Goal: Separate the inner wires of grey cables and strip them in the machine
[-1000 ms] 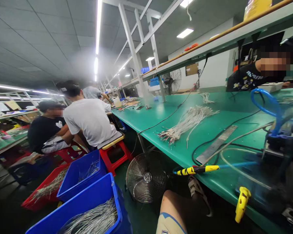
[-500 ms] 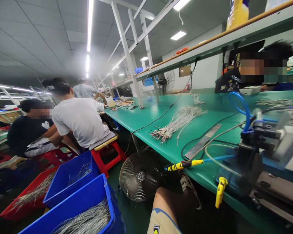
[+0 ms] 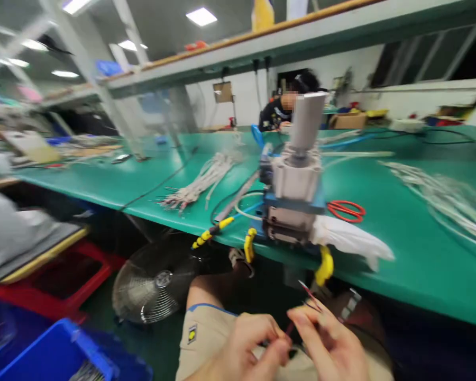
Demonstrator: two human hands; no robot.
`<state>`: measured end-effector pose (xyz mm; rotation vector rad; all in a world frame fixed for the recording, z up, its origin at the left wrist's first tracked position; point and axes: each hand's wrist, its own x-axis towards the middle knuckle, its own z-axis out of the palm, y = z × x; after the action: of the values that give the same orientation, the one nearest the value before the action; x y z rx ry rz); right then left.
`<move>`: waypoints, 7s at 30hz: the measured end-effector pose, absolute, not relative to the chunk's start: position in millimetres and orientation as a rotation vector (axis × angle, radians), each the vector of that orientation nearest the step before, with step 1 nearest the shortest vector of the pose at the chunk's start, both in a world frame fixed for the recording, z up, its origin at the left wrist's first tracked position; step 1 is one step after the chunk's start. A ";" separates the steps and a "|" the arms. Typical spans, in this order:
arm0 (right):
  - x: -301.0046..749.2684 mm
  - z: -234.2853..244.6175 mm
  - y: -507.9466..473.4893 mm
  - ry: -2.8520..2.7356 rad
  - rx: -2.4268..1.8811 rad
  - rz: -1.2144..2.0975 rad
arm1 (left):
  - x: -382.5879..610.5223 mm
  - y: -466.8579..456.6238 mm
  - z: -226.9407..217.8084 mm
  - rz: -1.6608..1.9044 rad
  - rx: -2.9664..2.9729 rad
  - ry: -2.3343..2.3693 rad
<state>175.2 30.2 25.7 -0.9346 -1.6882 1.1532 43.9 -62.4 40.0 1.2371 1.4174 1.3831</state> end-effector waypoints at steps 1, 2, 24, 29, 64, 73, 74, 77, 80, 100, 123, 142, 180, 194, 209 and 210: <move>175.9 31.4 28.9 -1.693 -0.891 1.297 | 44.7 -62.1 38.6 1.403 1.240 1.493; 174.2 37.0 28.1 -1.661 -0.873 1.383 | 45.5 -61.8 38.0 1.418 1.233 1.552; 164.0 61.8 25.5 -1.393 -0.844 1.760 | 55.3 -50.2 57.8 1.517 0.744 1.337; 164.8 61.7 28.5 -1.380 -0.841 1.741 | 54.5 -49.9 61.6 1.528 0.669 1.232; 166.0 67.3 31.5 -1.437 -0.831 1.722 | 55.8 -50.1 63.7 1.577 0.579 1.292; 160.1 62.7 27.0 -1.234 -0.776 1.910 | 57.5 -48.3 66.8 1.585 0.485 1.234; 159.9 61.5 26.5 -1.245 -0.777 1.886 | 57.5 -48.6 66.0 1.583 0.505 1.249; 159.8 58.1 25.9 -1.283 -0.793 1.867 | 57.5 -50.0 63.8 1.589 0.547 1.311; 159.5 56.4 25.5 -1.273 -0.817 1.913 | 57.2 -50.7 63.3 1.614 0.537 1.343; 152.8 51.7 16.2 -1.231 -0.836 1.877 | 59.7 -52.3 47.8 1.685 0.669 1.454; 142.6 51.2 10.6 -1.194 -0.830 1.853 | 56.4 -48.5 60.2 1.691 0.497 1.342; 147.7 64.3 18.8 -1.079 -0.762 1.975 | 52.0 -51.3 54.9 1.601 0.791 1.359; 153.9 65.4 35.9 -0.960 -0.938 1.978 | 17.9 34.4 101.8 1.918 0.629 1.273; 157.3 58.8 33.8 -0.974 -0.950 1.980 | 21.7 40.1 101.0 1.966 0.602 1.311; 156.0 56.6 31.8 -0.980 -0.944 1.992 | 20.5 39.3 104.5 1.950 0.580 1.271; 155.9 56.5 31.4 -0.979 -0.947 1.993 | 20.3 39.1 104.5 1.947 0.582 1.266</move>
<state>155.9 31.4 56.5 -0.9470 -0.9794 1.9927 20.3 39.1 104.5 0.5821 1.2662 1.9473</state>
